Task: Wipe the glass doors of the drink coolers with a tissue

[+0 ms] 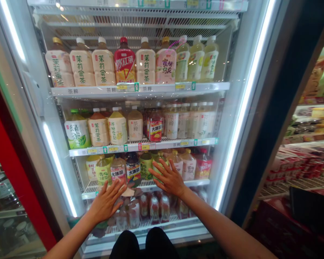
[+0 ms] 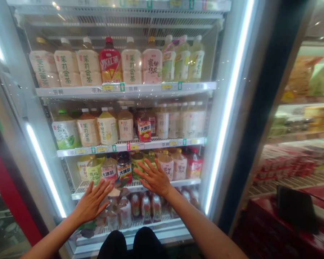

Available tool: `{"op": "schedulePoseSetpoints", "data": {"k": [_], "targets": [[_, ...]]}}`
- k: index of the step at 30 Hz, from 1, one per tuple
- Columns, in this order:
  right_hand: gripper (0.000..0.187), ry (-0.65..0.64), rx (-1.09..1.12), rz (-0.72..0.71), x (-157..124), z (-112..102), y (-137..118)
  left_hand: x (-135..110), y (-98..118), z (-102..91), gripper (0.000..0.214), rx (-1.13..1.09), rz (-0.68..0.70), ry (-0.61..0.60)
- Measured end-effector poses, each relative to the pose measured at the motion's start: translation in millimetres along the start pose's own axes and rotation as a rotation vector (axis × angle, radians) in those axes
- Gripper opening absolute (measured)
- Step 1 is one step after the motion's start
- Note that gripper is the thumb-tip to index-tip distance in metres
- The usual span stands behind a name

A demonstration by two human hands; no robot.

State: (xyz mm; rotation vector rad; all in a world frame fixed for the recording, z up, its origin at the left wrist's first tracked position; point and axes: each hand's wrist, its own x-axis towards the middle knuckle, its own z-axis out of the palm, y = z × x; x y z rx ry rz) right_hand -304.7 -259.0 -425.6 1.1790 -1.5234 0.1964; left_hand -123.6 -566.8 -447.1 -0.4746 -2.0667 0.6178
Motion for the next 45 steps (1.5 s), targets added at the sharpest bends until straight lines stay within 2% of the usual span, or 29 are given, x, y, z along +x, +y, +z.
{"op": "schedulePoseSetpoints", "data": {"k": [1, 3, 7, 9, 11, 14, 16, 17, 21, 23, 25, 28, 30, 32, 35, 37, 39, 42, 44, 45], "targets": [[0.06, -0.004, -0.002, -0.001, -0.1, 0.0, -0.1, -4.1, 1.3, 0.6, 0.078, -0.01, 0.032, -0.006], [0.061, -0.006, -0.002, -0.001, -0.5, 0.3, 0.0, 4.8, -8.1, -3.6, 0.076, -0.014, 0.039, -0.005], [0.063, -0.005, -0.001, -0.002, -1.7, 1.9, 0.4, 58.1, -37.0, -17.7, 0.08, 0.009, -0.185, 0.065], [0.063, -0.008, -0.008, -0.001, -2.4, 2.8, 0.4, 69.9, -32.9, -16.1, 0.084, 0.016, -0.254, 0.099], [0.063, -0.01, -0.017, 0.0, -2.9, 3.4, 0.5, 60.8, -14.1, -7.4, 0.086, 0.018, -0.189, 0.082], [0.061, -0.012, -0.017, -0.001, -2.7, 3.2, 0.6, 31.7, 16.6, 6.6, 0.079, 0.004, 0.063, -0.019], [0.061, -0.015, -0.012, -0.001, -2.3, 2.5, 0.7, 27.0, 22.1, 7.7, 0.073, -0.011, 0.169, -0.052], [0.061, -0.016, -0.01, -0.002, -2.1, 2.2, 0.8, 32.8, 19.3, 5.2, 0.071, -0.016, 0.173, -0.051], [0.06, -0.011, -0.011, 0.0, -1.7, 1.8, 1.2, 84.7, -2.5, -9.4, 0.077, -0.009, -0.032, 0.025], [0.058, 0.003, -0.011, -0.001, -1.7, 2.1, 1.5, 98.5, -1.2, -8.7, 0.081, 0.001, -0.102, 0.059], [0.057, 0.005, -0.014, -0.007, -1.5, 2.1, 1.9, 91.5, 12.3, -0.4, 0.081, 0.001, -0.07, 0.065], [0.056, -0.003, -0.023, -0.013, -0.6, 1.2, 2.4, 63.2, 35.9, 14.1, 0.074, -0.033, 0.097, 0.021], [0.055, -0.001, -0.027, -0.014, 0.0, 0.3, 2.6, 57.0, 38.8, 15.5, 0.07, -0.055, 0.168, -0.001], [0.055, 0.002, -0.028, -0.014, 0.2, -0.1, 2.6, 70.8, 28.0, 7.8, 0.07, -0.051, 0.127, 0.012], [0.055, 0.005, -0.021, -0.014, -0.5, 0.8, 2.4, 108.4, 3.8, -8.5, 0.078, -0.016, -0.077, 0.079], [0.057, 0.008, -0.017, -0.014, -1.1, 1.8, 2.0, 119.0, -1.5, -11.7, 0.082, -0.001, -0.151, 0.106], [0.057, 0.011, -0.017, -0.011, -1.2, 2.3, 1.6, 106.9, 7.0, -6.0, 0.082, -0.005, -0.101, 0.092], [0.057, 0.013, -0.017, -0.01, -0.2, 1.4, 1.2, 67.1, 28.4, 8.3, 0.074, -0.036, 0.114, 0.022], [0.057, 0.009, -0.016, -0.012, 0.6, 0.3, 1.2, 53.0, 30.9, 10.2, 0.069, -0.051, 0.208, -0.005], [0.057, 0.01, -0.015, -0.012, 0.9, -0.2, 1.3, 54.5, 26.1, 7.4, 0.068, -0.05, 0.209, -0.007]]}}
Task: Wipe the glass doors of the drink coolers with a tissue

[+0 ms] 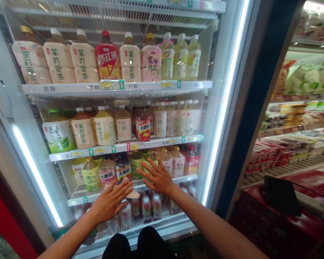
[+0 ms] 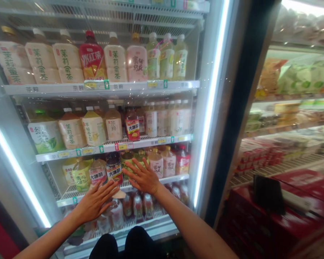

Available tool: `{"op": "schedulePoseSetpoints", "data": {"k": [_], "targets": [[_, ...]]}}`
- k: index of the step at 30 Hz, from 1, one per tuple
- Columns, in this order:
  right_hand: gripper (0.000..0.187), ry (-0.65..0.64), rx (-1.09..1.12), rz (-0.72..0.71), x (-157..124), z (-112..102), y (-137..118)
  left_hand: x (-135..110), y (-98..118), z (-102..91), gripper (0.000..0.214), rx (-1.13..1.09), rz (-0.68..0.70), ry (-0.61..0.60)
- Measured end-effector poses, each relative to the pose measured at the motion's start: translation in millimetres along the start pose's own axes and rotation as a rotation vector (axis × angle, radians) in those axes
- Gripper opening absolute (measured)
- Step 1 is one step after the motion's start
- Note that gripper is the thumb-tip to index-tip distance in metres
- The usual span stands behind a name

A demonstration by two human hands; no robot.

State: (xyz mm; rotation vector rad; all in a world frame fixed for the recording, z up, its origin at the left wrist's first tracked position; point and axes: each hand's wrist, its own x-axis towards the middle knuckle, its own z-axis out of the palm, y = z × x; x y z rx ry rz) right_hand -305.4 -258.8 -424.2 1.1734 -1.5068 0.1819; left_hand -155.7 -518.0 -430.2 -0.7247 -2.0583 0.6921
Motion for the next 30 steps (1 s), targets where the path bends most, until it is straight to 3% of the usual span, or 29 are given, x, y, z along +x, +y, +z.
{"op": "schedulePoseSetpoints", "data": {"k": [6, 9, 13, 16, 19, 21, 23, 27, 30], "targets": [[0.057, 0.005, -0.002, 0.002, -0.1, 0.2, 0.5, 45.6, -65.1, -33.1, 0.076, 0.083, -0.358, 0.139], [0.057, 0.007, -0.002, 0.001, 0.0, 0.1, 0.1, 25.6, -51.6, -22.9, 0.08, 0.085, -0.349, 0.139], [0.057, 0.006, -0.001, 0.004, 0.1, -0.5, -0.4, -27.9, -15.4, -2.6, 0.074, 0.03, -0.138, 0.02], [0.058, -0.007, 0.002, 0.007, -0.9, 0.2, -0.7, -31.3, -30.2, -10.7, 0.073, 0.023, -0.148, 0.011], [0.059, -0.01, 0.002, 0.011, -1.9, 1.5, -1.1, -7.7, -65.9, -28.5, 0.078, 0.059, -0.339, 0.086], [0.058, -0.005, -0.001, 0.01, -2.0, 2.0, -1.4, -0.4, -75.5, -32.5, 0.08, 0.079, -0.424, 0.129], [0.057, 0.002, 0.001, 0.008, -1.6, 1.8, -1.5, -11.0, -64.8, -26.3, 0.082, 0.082, -0.409, 0.124], [0.056, 0.005, 0.018, 0.007, 0.0, 0.3, -1.2, -61.9, -23.2, -3.4, 0.08, 0.042, -0.237, 0.013], [0.055, 0.004, 0.033, 0.008, 1.0, -0.9, -1.1, -74.7, -28.4, -6.7, 0.072, 0.022, -0.206, 0.0]]}}
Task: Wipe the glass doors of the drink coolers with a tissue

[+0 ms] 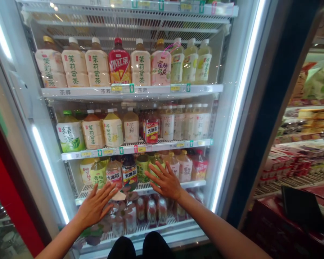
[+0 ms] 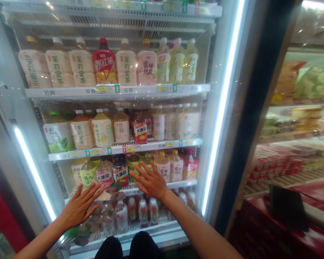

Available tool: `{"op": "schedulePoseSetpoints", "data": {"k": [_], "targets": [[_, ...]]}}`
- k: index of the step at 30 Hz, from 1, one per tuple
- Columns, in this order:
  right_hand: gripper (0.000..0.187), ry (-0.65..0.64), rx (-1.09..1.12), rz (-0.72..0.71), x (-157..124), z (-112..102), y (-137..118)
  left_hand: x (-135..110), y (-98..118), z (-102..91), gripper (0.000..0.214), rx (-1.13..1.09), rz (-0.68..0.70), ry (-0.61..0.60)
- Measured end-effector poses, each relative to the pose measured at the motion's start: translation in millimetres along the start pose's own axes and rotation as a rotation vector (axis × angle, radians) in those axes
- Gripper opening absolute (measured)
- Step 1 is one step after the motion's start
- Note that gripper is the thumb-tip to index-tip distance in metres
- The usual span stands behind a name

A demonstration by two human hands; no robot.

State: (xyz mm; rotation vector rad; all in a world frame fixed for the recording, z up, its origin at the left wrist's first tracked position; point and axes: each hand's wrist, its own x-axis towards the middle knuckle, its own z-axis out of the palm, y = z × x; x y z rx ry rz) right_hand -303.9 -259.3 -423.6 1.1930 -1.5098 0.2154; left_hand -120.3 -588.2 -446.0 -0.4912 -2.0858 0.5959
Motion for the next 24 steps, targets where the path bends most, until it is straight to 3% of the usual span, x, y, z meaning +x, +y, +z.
{"op": "schedulePoseSetpoints", "data": {"k": [5, 7, 11, 13, 15, 20, 22, 24], "targets": [[0.053, 0.01, 0.013, 0.004, -0.2, 0.4, -0.6, 43.3, -43.3, -25.7, 0.079, 0.018, -0.263, 0.125], [0.052, 0.015, 0.015, 0.007, -0.6, 1.1, -0.8, 41.7, -39.4, -23.1, 0.081, 0.023, -0.293, 0.14], [0.055, 0.007, 0.006, 0.004, -1.1, 1.1, -0.9, -4.0, -2.0, -2.1, 0.08, 0.015, -0.172, 0.074], [0.057, -0.003, 0.003, 0.001, -1.3, 0.7, -0.8, -19.3, 6.5, 2.5, 0.078, 0.009, -0.114, 0.035], [0.059, -0.01, -0.002, 0.002, -1.7, 0.6, -0.7, -14.7, -0.6, -1.4, 0.078, 0.011, -0.101, 0.026], [0.062, -0.021, -0.03, 0.01, -3.8, 2.3, -0.7, 33.0, -32.5, -18.4, 0.083, 0.036, -0.239, 0.105], [0.06, -0.016, -0.028, 0.012, -4.0, 2.8, -0.8, 29.9, -25.7, -15.0, 0.084, 0.03, -0.235, 0.1], [0.059, -0.012, -0.022, 0.014, -3.5, 2.5, -0.9, 10.1, -8.9, -6.4, 0.082, 0.012, -0.173, 0.063]]}}
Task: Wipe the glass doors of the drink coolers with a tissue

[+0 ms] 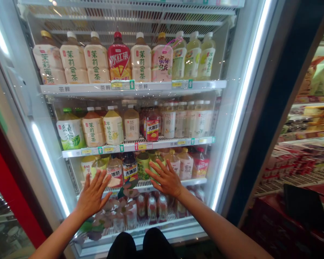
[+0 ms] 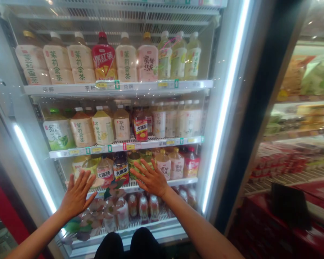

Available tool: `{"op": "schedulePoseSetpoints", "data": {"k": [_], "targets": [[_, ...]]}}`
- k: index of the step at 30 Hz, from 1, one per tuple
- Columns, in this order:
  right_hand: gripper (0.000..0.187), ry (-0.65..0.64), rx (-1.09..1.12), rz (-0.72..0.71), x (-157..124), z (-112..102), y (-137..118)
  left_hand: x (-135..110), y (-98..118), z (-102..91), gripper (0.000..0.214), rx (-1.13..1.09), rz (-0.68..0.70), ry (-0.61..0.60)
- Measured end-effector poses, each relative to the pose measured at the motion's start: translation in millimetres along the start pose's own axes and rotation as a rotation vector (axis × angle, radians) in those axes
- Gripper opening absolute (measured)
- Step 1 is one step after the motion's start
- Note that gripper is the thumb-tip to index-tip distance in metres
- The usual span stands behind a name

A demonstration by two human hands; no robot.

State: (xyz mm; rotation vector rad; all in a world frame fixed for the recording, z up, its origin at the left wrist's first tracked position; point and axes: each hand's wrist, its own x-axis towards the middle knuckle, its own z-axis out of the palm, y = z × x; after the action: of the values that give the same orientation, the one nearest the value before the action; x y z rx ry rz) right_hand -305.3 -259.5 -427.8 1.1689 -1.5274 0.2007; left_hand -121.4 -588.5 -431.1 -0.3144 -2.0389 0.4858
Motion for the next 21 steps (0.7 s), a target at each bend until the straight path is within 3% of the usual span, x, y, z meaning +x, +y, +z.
{"op": "schedulePoseSetpoints", "data": {"k": [2, 4, 6, 11, 14, 18, 21], "targets": [[0.058, 0.005, 0.006, -0.002, 0.9, -0.8, 0.1, -24.9, 11.8, 6.6, 0.079, -0.02, 0.076, -0.041], [0.057, 0.016, 0.012, -0.007, 1.7, -1.5, 0.4, -33.4, 16.0, 8.6, 0.074, -0.033, 0.124, -0.059], [0.058, 0.025, 0.019, -0.012, 1.8, -1.6, 0.6, -17.5, 12.6, 5.0, 0.073, -0.03, 0.127, -0.046], [0.067, 0.003, 0.009, -0.005, 0.3, -0.4, 0.3, 53.4, 6.0, -5.2, 0.081, 0.015, 0.048, 0.026], [0.067, 0.002, 0.012, -0.007, 0.1, -0.7, 0.1, 47.3, 20.6, 2.3, 0.084, 0.024, 0.07, 0.023], [0.068, -0.007, 0.016, -0.009, 0.1, -1.6, 0.0, 21.5, 35.6, 10.2, 0.079, 0.004, 0.24, -0.054], [0.067, -0.017, 0.005, -0.004, -0.6, -1.0, -0.1, 46.6, 27.4, 1.9, 0.078, 0.009, 0.228, -0.046]]}}
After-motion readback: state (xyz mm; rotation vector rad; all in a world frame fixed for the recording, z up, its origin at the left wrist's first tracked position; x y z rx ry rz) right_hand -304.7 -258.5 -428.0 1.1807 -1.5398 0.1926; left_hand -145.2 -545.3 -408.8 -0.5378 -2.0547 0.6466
